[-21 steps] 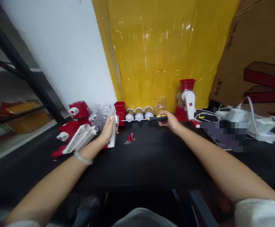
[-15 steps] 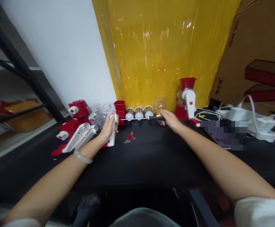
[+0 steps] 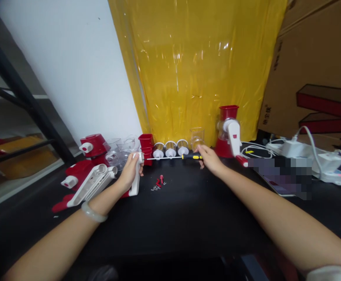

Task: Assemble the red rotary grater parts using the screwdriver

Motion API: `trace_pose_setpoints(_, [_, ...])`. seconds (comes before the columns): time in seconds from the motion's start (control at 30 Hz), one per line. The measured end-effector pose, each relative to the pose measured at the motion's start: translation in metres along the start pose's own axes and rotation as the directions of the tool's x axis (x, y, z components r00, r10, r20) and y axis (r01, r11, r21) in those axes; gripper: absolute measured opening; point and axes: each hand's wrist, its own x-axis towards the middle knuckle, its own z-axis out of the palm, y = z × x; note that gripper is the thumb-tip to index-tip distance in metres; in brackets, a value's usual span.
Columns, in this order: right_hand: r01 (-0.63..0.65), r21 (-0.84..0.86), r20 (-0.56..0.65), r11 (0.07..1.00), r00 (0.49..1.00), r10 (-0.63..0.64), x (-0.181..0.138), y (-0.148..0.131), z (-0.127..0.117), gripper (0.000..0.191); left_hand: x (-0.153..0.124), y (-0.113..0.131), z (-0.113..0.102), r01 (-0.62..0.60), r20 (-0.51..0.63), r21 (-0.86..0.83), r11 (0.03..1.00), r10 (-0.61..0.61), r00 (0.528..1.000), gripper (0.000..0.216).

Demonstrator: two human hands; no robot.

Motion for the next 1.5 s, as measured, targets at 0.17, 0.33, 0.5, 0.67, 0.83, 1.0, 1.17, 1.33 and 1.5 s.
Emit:
trace_pose_setpoints(0.17, [-0.060, 0.252, -0.030, 0.966, 0.997, 0.070, -0.002, -0.003, 0.005, 0.045, 0.000, 0.001, -0.002, -0.004, -0.006, -0.012, 1.000, 0.004, 1.000, 0.035])
trace_pose_setpoints(0.33, [-0.168, 0.463, 0.073, 0.870, 0.986, 0.152, -0.003, -0.007, 0.008, 0.042, 0.001, 0.000, -0.002, 0.021, -0.009, -0.034, 0.999, -0.021, 1.000, 0.037])
trace_pose_setpoints(0.5, [-0.114, 0.273, 0.022, 0.955, 0.993, 0.113, 0.002, 0.002, 0.005, 0.048, 0.001, 0.000, -0.002, 0.026, -0.009, -0.040, 0.999, -0.026, 1.000, 0.036])
trace_pose_setpoints(0.67, [-0.059, 0.178, 0.051, 0.982, 0.997, 0.051, 0.000, 0.002, 0.004, 0.041, 0.002, 0.000, -0.004, 0.028, -0.023, -0.046, 0.999, -0.029, 0.999, 0.036])
trace_pose_setpoints(0.83, [-0.193, 0.423, 0.082, 0.885, 0.981, 0.174, -0.004, -0.006, 0.008, 0.040, 0.001, 0.000, -0.004, 0.054, -0.005, -0.022, 0.998, -0.054, 0.999, 0.038])
trace_pose_setpoints(1.0, [-0.161, 0.288, 0.041, 0.944, 0.987, 0.156, 0.001, 0.002, 0.006, 0.042, -0.001, 0.000, -0.004, 0.096, -0.004, -0.003, 0.995, -0.096, 0.995, 0.040])
trace_pose_setpoints(1.17, [-0.070, 0.103, 0.027, 0.992, 0.997, 0.068, 0.001, 0.007, 0.004, 0.048, -0.001, 0.000, -0.005, 0.114, -0.014, 0.017, 0.993, -0.114, 0.993, 0.041])
trace_pose_setpoints(1.33, [-0.146, 0.254, 0.014, 0.956, 0.989, 0.147, -0.002, -0.001, 0.006, 0.040, -0.002, 0.001, -0.004, 0.123, -0.007, 0.004, 0.992, -0.123, 0.992, 0.040])
trace_pose_setpoints(1.5, [-0.165, 0.274, 0.015, 0.948, 0.986, 0.168, -0.002, 0.001, 0.006, 0.033, 0.000, 0.000, -0.003, 0.113, 0.006, 0.002, 0.994, -0.113, 0.994, 0.040])
